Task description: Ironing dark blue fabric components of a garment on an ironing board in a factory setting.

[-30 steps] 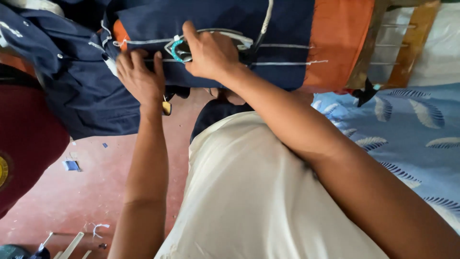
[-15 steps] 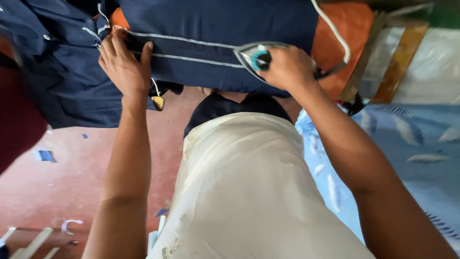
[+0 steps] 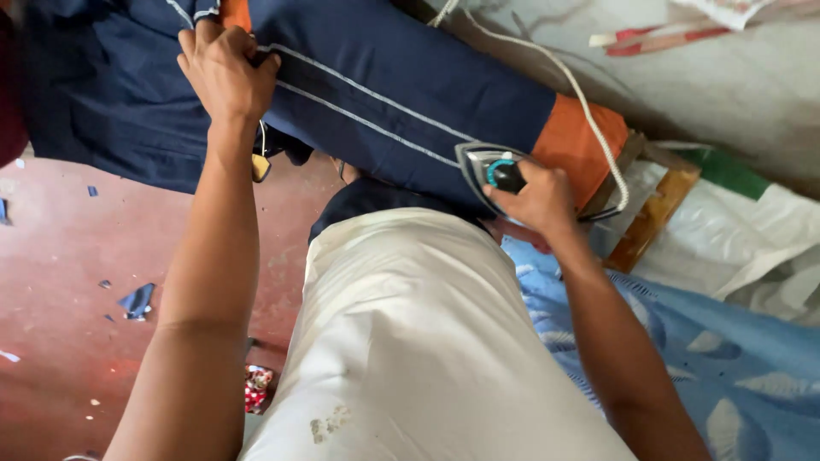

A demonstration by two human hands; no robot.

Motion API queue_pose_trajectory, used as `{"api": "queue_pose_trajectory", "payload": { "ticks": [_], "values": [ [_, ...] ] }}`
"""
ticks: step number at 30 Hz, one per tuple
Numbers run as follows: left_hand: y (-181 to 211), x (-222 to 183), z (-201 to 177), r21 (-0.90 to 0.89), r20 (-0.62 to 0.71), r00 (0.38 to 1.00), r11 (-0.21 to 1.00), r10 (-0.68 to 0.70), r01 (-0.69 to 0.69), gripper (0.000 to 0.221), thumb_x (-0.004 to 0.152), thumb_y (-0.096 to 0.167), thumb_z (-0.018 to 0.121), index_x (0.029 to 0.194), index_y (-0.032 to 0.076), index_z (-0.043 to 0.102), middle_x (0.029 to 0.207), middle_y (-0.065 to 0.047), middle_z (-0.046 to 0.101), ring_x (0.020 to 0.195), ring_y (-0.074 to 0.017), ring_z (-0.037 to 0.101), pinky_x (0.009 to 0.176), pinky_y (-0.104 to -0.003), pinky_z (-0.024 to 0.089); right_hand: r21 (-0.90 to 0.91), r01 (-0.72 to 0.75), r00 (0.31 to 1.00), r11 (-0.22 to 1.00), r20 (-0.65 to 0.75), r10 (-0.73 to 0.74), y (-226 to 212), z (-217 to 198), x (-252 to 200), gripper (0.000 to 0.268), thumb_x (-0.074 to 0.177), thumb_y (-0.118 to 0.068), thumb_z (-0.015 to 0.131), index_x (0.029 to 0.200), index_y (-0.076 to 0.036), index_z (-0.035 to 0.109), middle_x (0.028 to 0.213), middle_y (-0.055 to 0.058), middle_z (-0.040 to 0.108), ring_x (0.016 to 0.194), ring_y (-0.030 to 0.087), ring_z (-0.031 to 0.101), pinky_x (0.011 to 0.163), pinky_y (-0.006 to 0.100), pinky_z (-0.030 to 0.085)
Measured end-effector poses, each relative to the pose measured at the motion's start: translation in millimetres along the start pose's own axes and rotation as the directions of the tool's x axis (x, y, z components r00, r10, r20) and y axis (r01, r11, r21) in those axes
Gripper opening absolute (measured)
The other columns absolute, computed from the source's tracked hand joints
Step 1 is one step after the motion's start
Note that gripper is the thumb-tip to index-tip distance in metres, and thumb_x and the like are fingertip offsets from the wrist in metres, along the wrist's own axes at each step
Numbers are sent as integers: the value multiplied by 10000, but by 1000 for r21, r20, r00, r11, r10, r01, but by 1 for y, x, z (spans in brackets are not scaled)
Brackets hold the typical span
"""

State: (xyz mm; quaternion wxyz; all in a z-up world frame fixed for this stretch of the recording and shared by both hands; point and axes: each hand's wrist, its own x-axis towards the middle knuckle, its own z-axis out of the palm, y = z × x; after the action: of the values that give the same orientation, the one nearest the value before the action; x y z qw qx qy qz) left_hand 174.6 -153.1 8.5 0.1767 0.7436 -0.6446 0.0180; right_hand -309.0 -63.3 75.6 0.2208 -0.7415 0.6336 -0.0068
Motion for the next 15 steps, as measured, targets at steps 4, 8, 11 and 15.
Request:
{"api": "queue_pose_trajectory", "payload": {
  "ticks": [4, 8, 11, 15],
  "values": [
    [10, -4, -26, -25, -71, 997, 999, 19, -21, 311, 705, 323, 1008, 834, 192, 757, 1027, -19, 496, 913, -302, 453, 707, -439, 419, 63, 144, 988, 988, -63, -140, -29, 8, 21, 519, 791, -511, 881, 755, -86, 584, 711, 146, 671, 724, 418, 670, 639, 516, 488],
    [-9, -8, -7, -305, 89, 996, 952, 2, 25, 327, 847, 231, 903, 891, 135, 593, 890, -31, 557, 780, -281, 503, 659, -447, 413, 8, 141, 990, 990, -27, -141, -68, 15, 45, 561, 795, -561, 864, 789, -77, 579, 698, 211, 676, 718, 503, 658, 598, 596, 478],
    [-18, -8, 11, -533, 178, 984, 839, -16, 110, 273, 877, 74, 775, 958, 88, 515, 867, -61, 583, 790, -248, 555, 724, -406, 448, -25, 177, 984, 984, -18, -178, -94, 24, 61, 546, 811, -567, 836, 846, -74, 605, 700, 213, 685, 702, 513, 661, 576, 614, 484],
    [-11, 2, 5, -557, 220, 975, 819, -17, 140, 463, 801, 120, 864, 1186, 37, 620, 1154, -104, 740, 1045, -301, 731, 892, -412, 531, -45, 230, 972, 972, -36, -232, -120, 31, 78, 539, 844, -544, 823, 855, -64, 579, 688, 222, 679, 660, 519, 657, 525, 616, 472]
  ]
}}
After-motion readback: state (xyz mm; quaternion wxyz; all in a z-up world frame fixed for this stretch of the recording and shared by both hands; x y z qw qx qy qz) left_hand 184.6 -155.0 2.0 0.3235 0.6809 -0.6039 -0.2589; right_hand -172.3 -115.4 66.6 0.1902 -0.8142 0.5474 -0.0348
